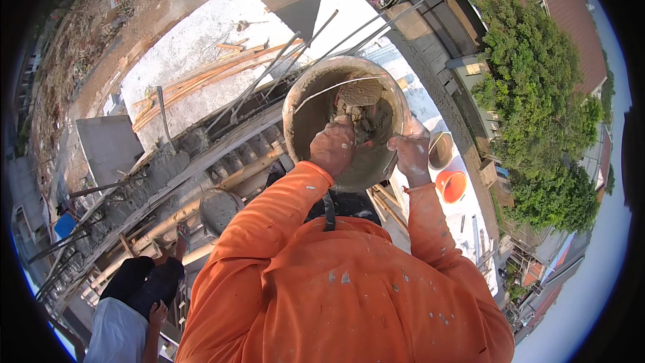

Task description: The person applies mortar to a concrete beam using a trowel, scooping it from a bucket and smoothing it along the structure.

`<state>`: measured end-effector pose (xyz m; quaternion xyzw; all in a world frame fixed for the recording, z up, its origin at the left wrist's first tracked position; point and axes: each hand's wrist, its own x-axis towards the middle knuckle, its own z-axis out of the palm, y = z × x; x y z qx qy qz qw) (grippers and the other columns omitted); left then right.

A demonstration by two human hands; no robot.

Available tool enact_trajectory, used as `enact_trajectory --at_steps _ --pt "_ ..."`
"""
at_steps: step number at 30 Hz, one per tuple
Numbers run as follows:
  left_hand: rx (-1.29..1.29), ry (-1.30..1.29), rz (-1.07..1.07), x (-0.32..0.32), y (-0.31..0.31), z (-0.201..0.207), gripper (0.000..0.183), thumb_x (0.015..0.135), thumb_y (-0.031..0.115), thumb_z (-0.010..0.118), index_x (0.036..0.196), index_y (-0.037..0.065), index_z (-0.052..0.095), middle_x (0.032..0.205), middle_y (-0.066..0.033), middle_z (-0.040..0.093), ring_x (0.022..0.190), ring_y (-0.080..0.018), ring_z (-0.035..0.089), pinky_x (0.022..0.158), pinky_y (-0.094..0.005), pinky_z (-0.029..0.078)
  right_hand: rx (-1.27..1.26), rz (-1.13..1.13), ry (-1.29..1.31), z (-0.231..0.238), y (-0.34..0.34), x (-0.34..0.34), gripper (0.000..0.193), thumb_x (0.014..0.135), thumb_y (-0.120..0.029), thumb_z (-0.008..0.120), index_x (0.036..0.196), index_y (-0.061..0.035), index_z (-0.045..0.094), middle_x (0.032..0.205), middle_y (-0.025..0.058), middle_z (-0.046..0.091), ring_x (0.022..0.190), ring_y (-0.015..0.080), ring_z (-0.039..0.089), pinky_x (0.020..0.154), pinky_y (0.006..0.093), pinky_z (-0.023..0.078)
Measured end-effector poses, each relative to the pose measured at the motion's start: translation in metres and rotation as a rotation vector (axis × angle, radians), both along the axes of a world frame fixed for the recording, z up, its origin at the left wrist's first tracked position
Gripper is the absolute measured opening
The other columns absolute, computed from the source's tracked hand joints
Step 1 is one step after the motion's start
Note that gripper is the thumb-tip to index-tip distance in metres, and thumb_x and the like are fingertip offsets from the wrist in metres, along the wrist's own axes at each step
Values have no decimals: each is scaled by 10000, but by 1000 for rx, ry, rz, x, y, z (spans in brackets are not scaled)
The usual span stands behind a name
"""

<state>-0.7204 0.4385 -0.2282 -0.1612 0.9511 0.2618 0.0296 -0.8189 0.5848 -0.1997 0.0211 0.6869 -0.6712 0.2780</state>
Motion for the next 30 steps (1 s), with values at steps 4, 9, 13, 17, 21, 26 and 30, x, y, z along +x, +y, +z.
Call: enact_trajectory --at_steps 4,9,13,17,21,26,30 --pt "83 -276 -193 24 12 3 243 781 103 494 995 -13 486 792 -174 616 757 -293 641 622 -383 504 -143 37 102 13 0 -21 275 646 64 544 913 26 601 725 34 591 575 92 527 513 211 425" --pt "-39 -108 -196 12 -21 17 280 788 132 511 1037 15 462 782 -149 597 719 -278 634 590 -359 500 -138 96 114 15 -10 -10 492 640 92 486 1126 57 552 851 17 586 609 50 462 518 205 390" --pt "-184 -132 -97 6 -23 -14 286 816 159 488 1052 6 439 841 -149 595 711 -280 624 576 -361 495 -176 131 171 22 -24 -8 543 635 23 542 1172 88 502 757 30 580 546 68 460 505 200 384" --pt "-37 -338 -81 25 -22 -31 245 860 156 430 1053 7 456 926 -162 594 802 -279 629 604 -369 510 -205 68 176 8 -12 -12 557 642 32 522 1195 88 490 873 42 589 566 56 446 509 190 375" --pt "-95 -238 -29 -6 -27 6 237 827 124 503 1022 5 439 875 -188 582 779 -304 636 603 -372 514 -173 83 191 22 -29 3 500 668 80 491 1167 113 493 806 18 570 572 50 447 499 196 368" --pt "28 -323 128 -9 -22 -16 236 836 111 492 1034 -1 426 887 -192 576 769 -317 636 602 -386 512 -116 19 293 23 -31 9 378 686 100 495 1058 74 558 717 -4 530 563 44 444 475 202 354" --pt "92 -396 -105 25 1 -17 296 814 112 503 1067 -15 414 909 -195 582 817 -350 628 694 -428 501 -168 -86 279 9 -28 9 153 699 82 516 830 5 541 624 -23 485 505 37 420 434 203 332"
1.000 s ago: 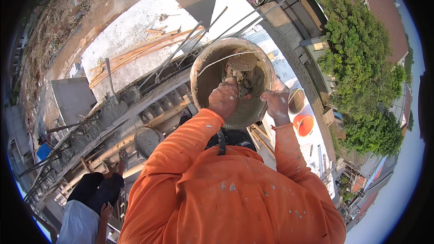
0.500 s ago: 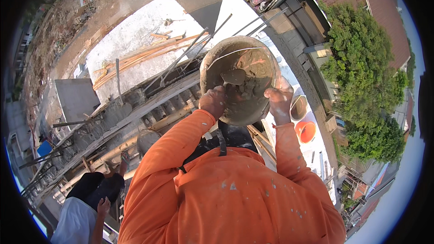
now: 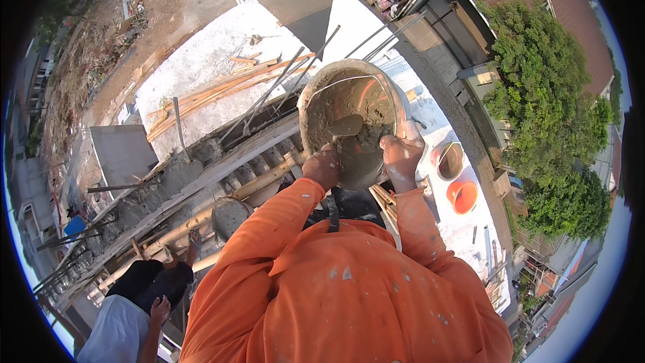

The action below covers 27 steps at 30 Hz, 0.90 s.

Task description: The person applies mortar to a concrete beam using a trowel, scooping it from a bucket and smoothing it along the structure.

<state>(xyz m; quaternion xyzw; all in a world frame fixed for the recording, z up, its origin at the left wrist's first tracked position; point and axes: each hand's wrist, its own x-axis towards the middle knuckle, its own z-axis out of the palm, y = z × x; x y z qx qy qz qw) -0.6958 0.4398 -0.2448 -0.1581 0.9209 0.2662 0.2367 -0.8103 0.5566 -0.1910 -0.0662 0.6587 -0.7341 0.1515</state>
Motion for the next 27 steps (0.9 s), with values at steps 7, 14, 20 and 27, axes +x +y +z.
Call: enact_trajectory --at_steps 7,14,20,27 --pt "-74 42 246 -37 -22 15 269 830 129 446 1057 -14 436 952 -236 602 880 -344 624 696 -405 509 53 -19 276 8 -21 22 277 684 87 507 958 74 552 863 42 573 645 56 451 534 211 379" --pt "-52 -78 -70 -15 -28 54 298 787 113 479 1051 -26 458 899 -227 623 842 -336 638 704 -429 507 -117 -25 98 -24 -10 4 252 678 123 481 920 76 531 888 40 566 671 59 450 541 202 376" --pt "-187 -26 155 -22 -74 71 335 802 195 517 1075 3 484 945 -214 628 856 -338 633 720 -414 507 -223 -79 -5 -39 3 10 168 658 145 509 780 29 515 782 38 559 640 111 488 529 246 390" --pt "51 -89 250 33 2 18 386 792 152 486 1104 -73 453 952 -249 615 925 -357 609 795 -422 475 -224 -63 -102 -23 1 18 257 663 164 481 894 59 516 1231 191 481 692 94 507 518 225 398"
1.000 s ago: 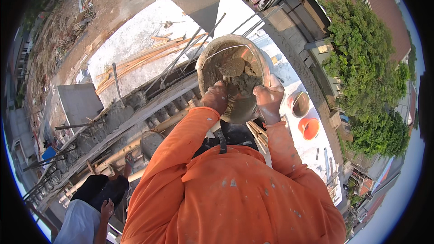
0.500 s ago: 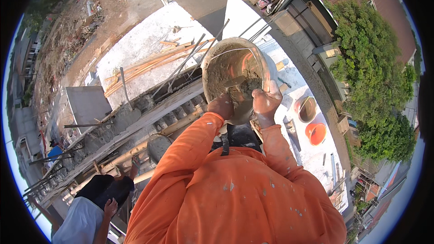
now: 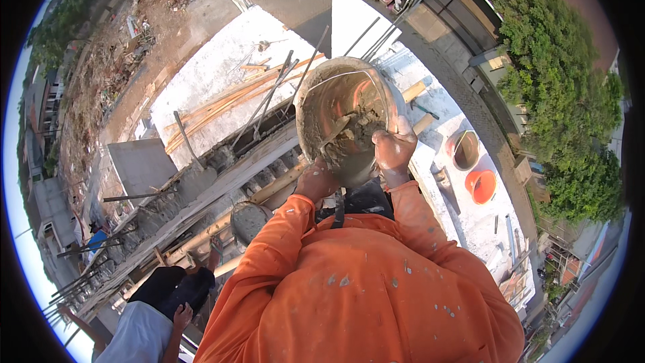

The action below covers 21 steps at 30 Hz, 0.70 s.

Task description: The person applies mortar to a concrete beam using a trowel, scooping it from a bucket and smoothing it along the structure.

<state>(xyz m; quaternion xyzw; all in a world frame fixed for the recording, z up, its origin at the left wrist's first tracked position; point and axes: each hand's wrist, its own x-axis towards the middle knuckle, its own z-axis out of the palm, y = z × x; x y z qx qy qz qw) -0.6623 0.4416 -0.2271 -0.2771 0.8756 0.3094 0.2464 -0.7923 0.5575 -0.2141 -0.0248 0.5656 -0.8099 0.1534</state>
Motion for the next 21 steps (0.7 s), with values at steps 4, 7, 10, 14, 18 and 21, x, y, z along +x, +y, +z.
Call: enact_trajectory --at_steps 4,7,10,14,18,21 --pt "5 23 -20 -59 -26 32 411 783 212 533 1075 -69 467 965 -240 612 917 -359 613 799 -423 476 -45 57 88 14 -4 3 273 667 162 477 923 75 514 1290 200 445 725 88 505 520 214 396" --pt "-53 47 -109 -62 -22 -3 424 783 231 546 1078 -61 459 982 -238 609 918 -351 616 793 -423 478 -23 145 184 20 -1 5 285 672 166 469 942 85 514 1307 203 430 740 90 508 525 210 397" --pt "-15 36 -164 -41 1 6 390 774 186 542 1079 -38 448 977 -235 612 923 -339 618 781 -417 481 -165 18 126 32 1 -11 351 688 175 474 1026 103 531 1126 168 554 723 106 523 540 228 425" --pt "-14 195 -72 -65 -16 46 362 759 140 537 1059 -44 452 957 -231 615 878 -320 630 747 -388 495 -16 71 127 35 10 -7 398 678 191 460 1062 107 521 1127 159 559 715 107 529 536 230 428" --pt "-136 250 -183 -58 -9 13 394 748 164 559 1068 -43 459 853 -227 626 820 -312 639 722 -393 500 -150 80 90 51 -3 -8 377 665 193 458 1020 91 536 1067 132 573 698 103 524 533 229 426" --pt "5 179 -353 -36 -8 36 403 749 172 562 1076 -41 460 865 -226 626 824 -324 635 729 -404 497 -126 109 68 39 14 -17 400 655 172 472 1044 97 521 1077 133 551 720 103 523 531 222 422"
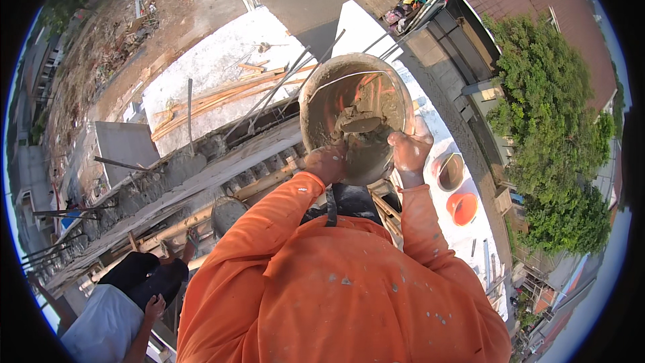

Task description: The person applies mortar to a concrete beam using a trowel, scooping it from a bucket and smoothing it along the structure.

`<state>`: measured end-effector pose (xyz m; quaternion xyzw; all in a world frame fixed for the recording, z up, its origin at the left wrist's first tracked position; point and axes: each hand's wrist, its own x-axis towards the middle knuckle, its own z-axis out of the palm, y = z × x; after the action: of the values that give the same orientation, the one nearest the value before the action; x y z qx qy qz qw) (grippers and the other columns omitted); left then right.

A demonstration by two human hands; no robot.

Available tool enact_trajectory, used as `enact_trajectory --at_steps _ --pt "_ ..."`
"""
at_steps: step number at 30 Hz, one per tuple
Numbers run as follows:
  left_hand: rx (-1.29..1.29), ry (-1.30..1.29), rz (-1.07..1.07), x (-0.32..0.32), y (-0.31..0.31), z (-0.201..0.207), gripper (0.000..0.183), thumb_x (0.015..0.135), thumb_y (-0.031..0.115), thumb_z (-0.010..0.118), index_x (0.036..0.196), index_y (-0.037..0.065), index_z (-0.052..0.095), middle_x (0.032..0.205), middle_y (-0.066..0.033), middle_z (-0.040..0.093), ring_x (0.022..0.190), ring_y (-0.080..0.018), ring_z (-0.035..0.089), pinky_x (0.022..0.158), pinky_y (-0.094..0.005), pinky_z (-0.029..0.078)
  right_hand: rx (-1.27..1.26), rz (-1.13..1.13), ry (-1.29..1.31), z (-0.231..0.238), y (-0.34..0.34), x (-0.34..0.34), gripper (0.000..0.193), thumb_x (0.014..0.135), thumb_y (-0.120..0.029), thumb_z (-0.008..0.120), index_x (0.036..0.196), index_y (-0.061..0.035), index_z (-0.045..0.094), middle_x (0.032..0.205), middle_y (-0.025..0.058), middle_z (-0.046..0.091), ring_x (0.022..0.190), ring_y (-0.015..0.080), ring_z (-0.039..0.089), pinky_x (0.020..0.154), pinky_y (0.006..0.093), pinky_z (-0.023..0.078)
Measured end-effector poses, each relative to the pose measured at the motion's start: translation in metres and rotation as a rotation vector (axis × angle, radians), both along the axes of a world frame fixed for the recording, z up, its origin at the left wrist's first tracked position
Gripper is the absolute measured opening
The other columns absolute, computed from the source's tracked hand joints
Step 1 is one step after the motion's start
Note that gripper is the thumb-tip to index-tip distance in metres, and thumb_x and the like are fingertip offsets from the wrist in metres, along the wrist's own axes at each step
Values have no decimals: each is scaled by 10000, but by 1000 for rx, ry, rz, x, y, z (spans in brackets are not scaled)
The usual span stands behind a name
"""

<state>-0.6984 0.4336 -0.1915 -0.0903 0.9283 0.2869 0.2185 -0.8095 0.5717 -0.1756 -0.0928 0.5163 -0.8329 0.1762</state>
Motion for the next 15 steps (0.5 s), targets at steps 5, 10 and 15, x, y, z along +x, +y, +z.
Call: enact_trajectory --at_steps 5,10,15 --pt "-65 93 320 -38 -14 11 344 767 140 527 1056 -36 461 889 -216 630 803 -343 635 722 -401 499 141 -32 80 9 -10 8 234 654 158 484 856 43 506 872 59 515 644 74 473 510 216 401" --pt "-206 0 23 -6 1 -45 409 794 157 480 1149 -35 415 955 -210 618 881 -290 634 740 -383 493 65 -61 52 18 -17 -2 177 660 149 504 768 10 498 748 6 503 616 52 440 510 203 380" --pt "-424 224 135 -17 -10 3 435 823 136 426 1210 -64 415 922 -200 618 819 -275 625 697 -367 495 300 -54 146 0 -10 -5 158 664 139 517 743 4 489 712 -27 464 627 52 420 531 201 377"
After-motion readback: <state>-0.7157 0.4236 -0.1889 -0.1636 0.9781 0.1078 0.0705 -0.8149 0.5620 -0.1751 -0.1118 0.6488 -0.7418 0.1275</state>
